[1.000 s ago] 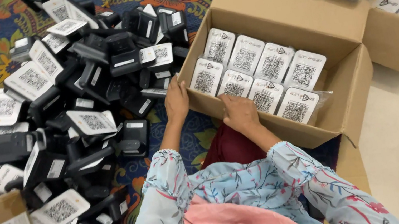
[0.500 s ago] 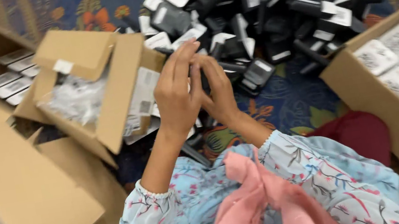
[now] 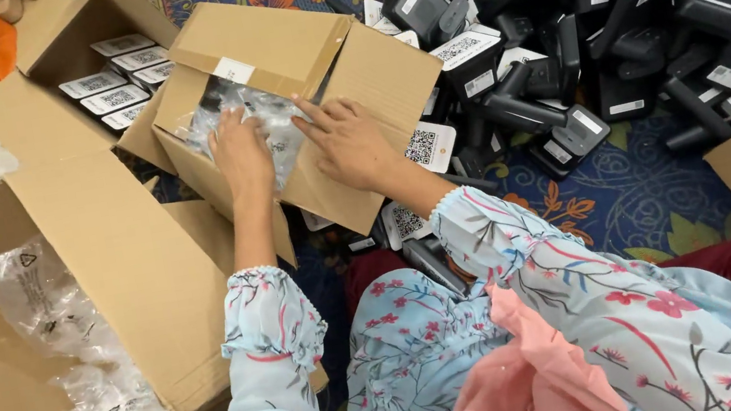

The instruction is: The person packs small electronic devices with QR code labels into plastic bags and places them into cardboard boxes.

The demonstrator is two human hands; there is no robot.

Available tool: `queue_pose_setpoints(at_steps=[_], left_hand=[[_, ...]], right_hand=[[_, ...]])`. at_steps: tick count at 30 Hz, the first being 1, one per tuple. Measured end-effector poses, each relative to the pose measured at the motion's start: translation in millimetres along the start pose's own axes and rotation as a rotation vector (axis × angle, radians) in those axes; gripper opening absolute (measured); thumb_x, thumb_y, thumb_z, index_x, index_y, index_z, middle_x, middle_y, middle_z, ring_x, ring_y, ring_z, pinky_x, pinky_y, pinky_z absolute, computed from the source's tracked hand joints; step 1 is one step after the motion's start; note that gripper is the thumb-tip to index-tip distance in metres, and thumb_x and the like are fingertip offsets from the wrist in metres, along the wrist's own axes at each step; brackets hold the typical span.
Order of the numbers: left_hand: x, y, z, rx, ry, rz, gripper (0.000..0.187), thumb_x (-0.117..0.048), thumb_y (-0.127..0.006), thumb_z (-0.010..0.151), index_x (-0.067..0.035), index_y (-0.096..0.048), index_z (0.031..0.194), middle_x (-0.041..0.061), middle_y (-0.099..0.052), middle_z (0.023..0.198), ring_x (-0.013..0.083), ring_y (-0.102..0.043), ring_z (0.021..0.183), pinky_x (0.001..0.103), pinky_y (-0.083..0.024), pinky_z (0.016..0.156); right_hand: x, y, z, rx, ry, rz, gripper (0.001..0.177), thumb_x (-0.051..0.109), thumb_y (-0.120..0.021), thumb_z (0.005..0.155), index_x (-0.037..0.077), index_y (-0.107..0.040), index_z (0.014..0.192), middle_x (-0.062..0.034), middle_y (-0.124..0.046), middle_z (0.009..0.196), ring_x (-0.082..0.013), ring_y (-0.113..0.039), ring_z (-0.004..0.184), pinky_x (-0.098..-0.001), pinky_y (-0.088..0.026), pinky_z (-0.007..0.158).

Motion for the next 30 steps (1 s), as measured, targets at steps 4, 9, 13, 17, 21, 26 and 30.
queue_pose_setpoints(at_steps=[4,9,13,17,21,26,30], left_hand=[[3,23,9,-0.011,0.104,-0.145,0.016,0.001,-0.064,0.088,-0.003,-0.072,0.101,0.018,-0.073,0.108,0.0384,-0.065,0.111,0.049,-0.044,0.097],[0,74,4,-0.167,0.271,-0.255,0.013,-0.001,-0.056,0.102,0.000,-0.067,0.110,0.019,-0.071,0.095,0.0405,-0.068,0.088,0.047,-0.049,0.074],[-11,89,-9,-0.251,0.441,-0.415,0.014,-0.009,-0.053,0.111,0.001,-0.061,0.106,0.016,-0.064,0.084,0.0292,-0.058,0.075,0.040,-0.045,0.066],[-71,73,-37,-0.161,0.584,-0.930,0.026,-0.021,-0.049,0.115,-0.001,-0.060,0.101,0.010,-0.049,0.074,0.0106,-0.042,0.069,0.033,-0.036,0.060],[-162,74,-53,-0.040,0.609,-0.844,0.030,-0.027,-0.050,0.112,-0.001,-0.059,0.097,0.009,-0.049,0.067,0.0134,-0.046,0.062,0.036,-0.041,0.056],[-244,40,-72,0.114,0.579,-0.796,0.029,-0.027,-0.052,0.108,-0.003,-0.065,0.099,0.017,-0.057,0.065,0.0300,-0.054,0.056,0.044,-0.040,0.055],[-303,20,-88,0.301,0.463,-0.729,0.026,-0.028,-0.055,0.106,-0.007,-0.070,0.101,0.021,-0.066,0.069,0.0409,-0.064,0.065,0.050,-0.044,0.058]], right_hand=[[13,31,20,0.122,-0.017,-0.032,0.085,0.034,-0.070,0.077,0.021,-0.038,0.155,-0.0095,-0.047,0.156,-0.0256,-0.049,0.119,-0.0467,-0.036,0.102],[6,26,19,0.311,-0.106,0.000,0.043,0.038,-0.064,0.092,0.011,-0.071,0.124,-0.0022,-0.064,0.131,-0.0263,-0.047,0.125,-0.0459,-0.034,0.106],[4,22,3,-0.112,0.024,0.086,0.040,0.034,-0.065,0.085,0.010,-0.077,0.114,-0.0069,-0.064,0.130,-0.0265,-0.051,0.119,-0.0457,-0.034,0.104],[-11,7,-35,0.202,-0.243,0.538,0.043,0.035,-0.070,0.096,0.005,-0.065,0.127,-0.0137,-0.063,0.133,-0.0279,-0.051,0.131,-0.0414,-0.037,0.116],[-37,55,-136,-0.191,-0.735,1.430,0.063,0.015,-0.076,0.085,0.004,-0.055,0.143,-0.0066,-0.065,0.134,-0.0222,-0.060,0.124,-0.0347,-0.048,0.105],[-101,105,-263,-0.580,-1.049,1.643,0.046,0.037,-0.049,0.098,0.004,-0.064,0.126,-0.0067,-0.071,0.121,-0.0156,-0.068,0.109,-0.0315,-0.054,0.096],[-137,141,-333,-0.522,-1.041,1.227,0.022,0.024,-0.064,0.107,0.004,-0.069,0.109,-0.0003,-0.067,0.099,-0.0064,-0.058,0.088,-0.0241,-0.046,0.082]])
Point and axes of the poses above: each hand's wrist, its own z-axis towards the middle knuckle, its own y-axis out of the back of the hand, x = y × z, the point moved 6 cm from there along z, towards the middle knuckle
